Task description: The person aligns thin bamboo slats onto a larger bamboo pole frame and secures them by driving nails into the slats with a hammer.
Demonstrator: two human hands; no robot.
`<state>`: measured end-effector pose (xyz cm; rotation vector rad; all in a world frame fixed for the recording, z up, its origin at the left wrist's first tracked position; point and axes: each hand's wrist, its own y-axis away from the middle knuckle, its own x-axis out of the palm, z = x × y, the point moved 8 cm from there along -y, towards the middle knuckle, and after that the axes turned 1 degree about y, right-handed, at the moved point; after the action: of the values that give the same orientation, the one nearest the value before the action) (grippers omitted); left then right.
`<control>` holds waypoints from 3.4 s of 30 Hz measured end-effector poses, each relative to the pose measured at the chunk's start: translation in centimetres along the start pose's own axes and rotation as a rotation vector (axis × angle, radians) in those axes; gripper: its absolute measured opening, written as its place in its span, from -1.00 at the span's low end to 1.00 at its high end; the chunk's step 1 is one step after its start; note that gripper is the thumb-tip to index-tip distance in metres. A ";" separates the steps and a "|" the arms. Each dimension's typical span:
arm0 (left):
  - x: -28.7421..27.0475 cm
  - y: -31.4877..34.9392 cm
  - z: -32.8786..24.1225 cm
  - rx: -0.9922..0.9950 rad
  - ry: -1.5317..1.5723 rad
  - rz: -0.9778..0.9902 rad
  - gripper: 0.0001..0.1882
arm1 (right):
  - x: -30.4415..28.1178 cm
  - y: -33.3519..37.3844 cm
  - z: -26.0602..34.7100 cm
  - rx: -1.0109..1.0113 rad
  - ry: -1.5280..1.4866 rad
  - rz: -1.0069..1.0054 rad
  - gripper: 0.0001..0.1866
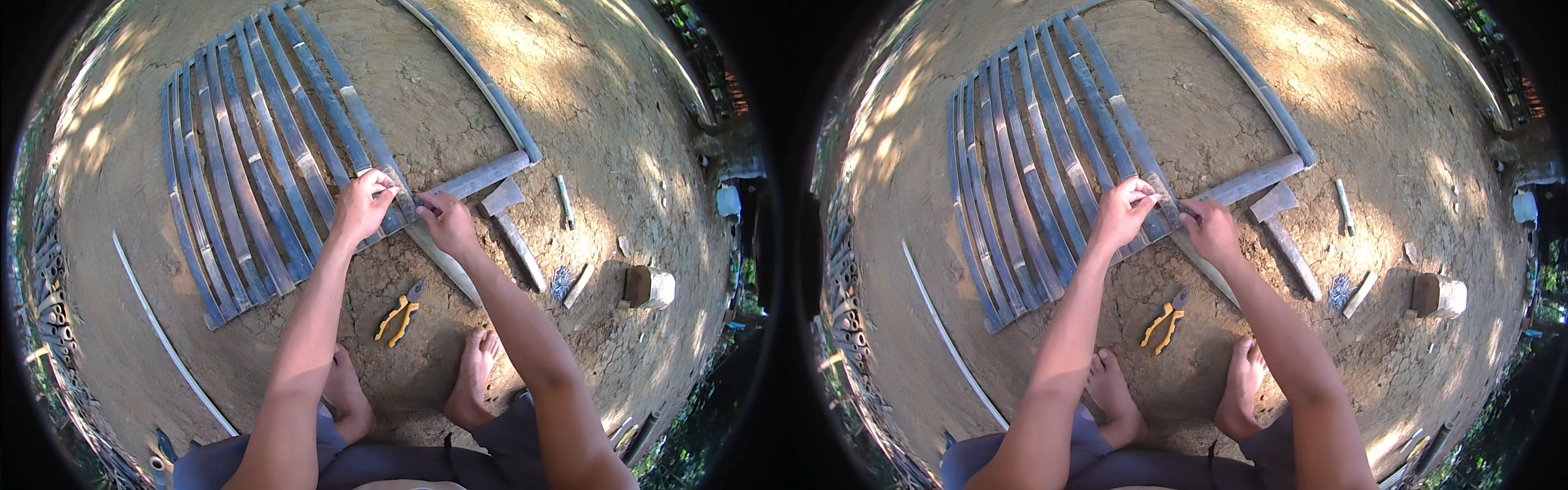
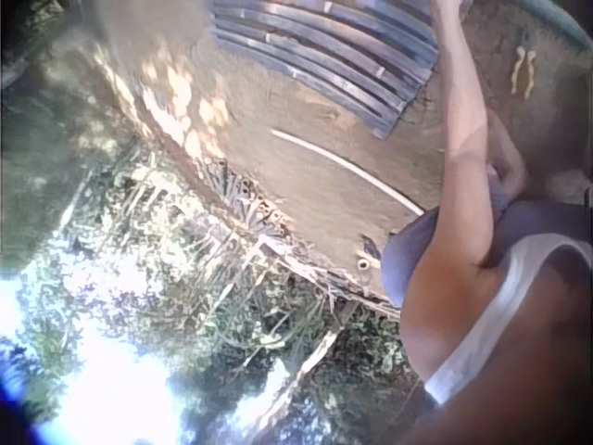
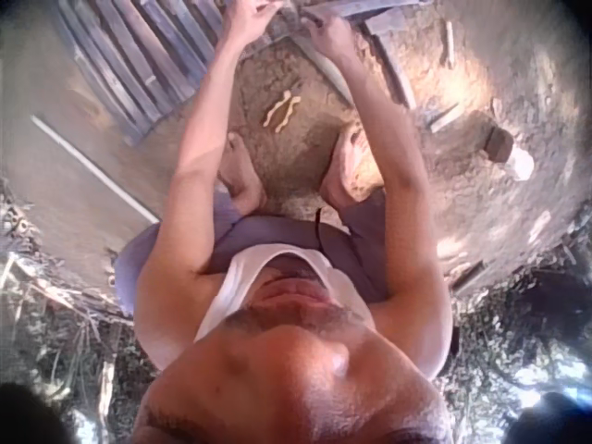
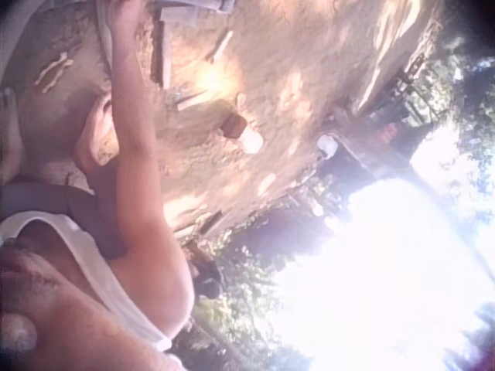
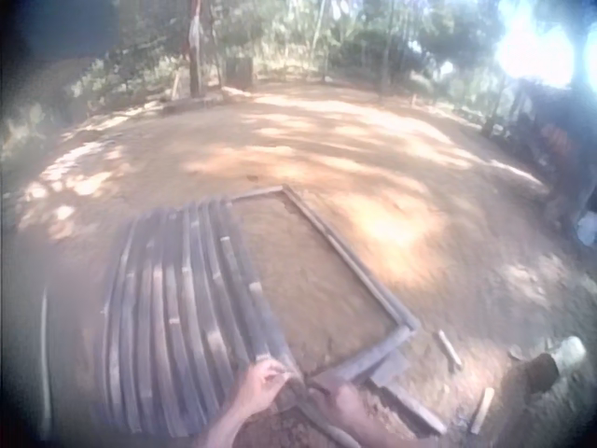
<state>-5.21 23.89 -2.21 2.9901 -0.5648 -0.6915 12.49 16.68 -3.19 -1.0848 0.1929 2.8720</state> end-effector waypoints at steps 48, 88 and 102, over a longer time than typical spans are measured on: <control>3.8 2.3 -1.1 0.413 -0.364 -0.180 -0.93 | -3.8 1.6 -1.3 0.011 -0.069 -0.206 -0.68; 3.3 3.1 -0.3 0.398 -0.312 -0.222 -0.95 | -2.3 6.7 4.0 0.044 0.463 0.120 -0.41; 3.4 3.2 0.0 0.360 -0.299 -0.204 -0.96 | -2.3 7.0 3.5 0.089 0.315 0.045 -0.38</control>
<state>-3.47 19.76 -3.36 3.3332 -0.4353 -1.1844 11.19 10.23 1.60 -1.5263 0.3612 2.6824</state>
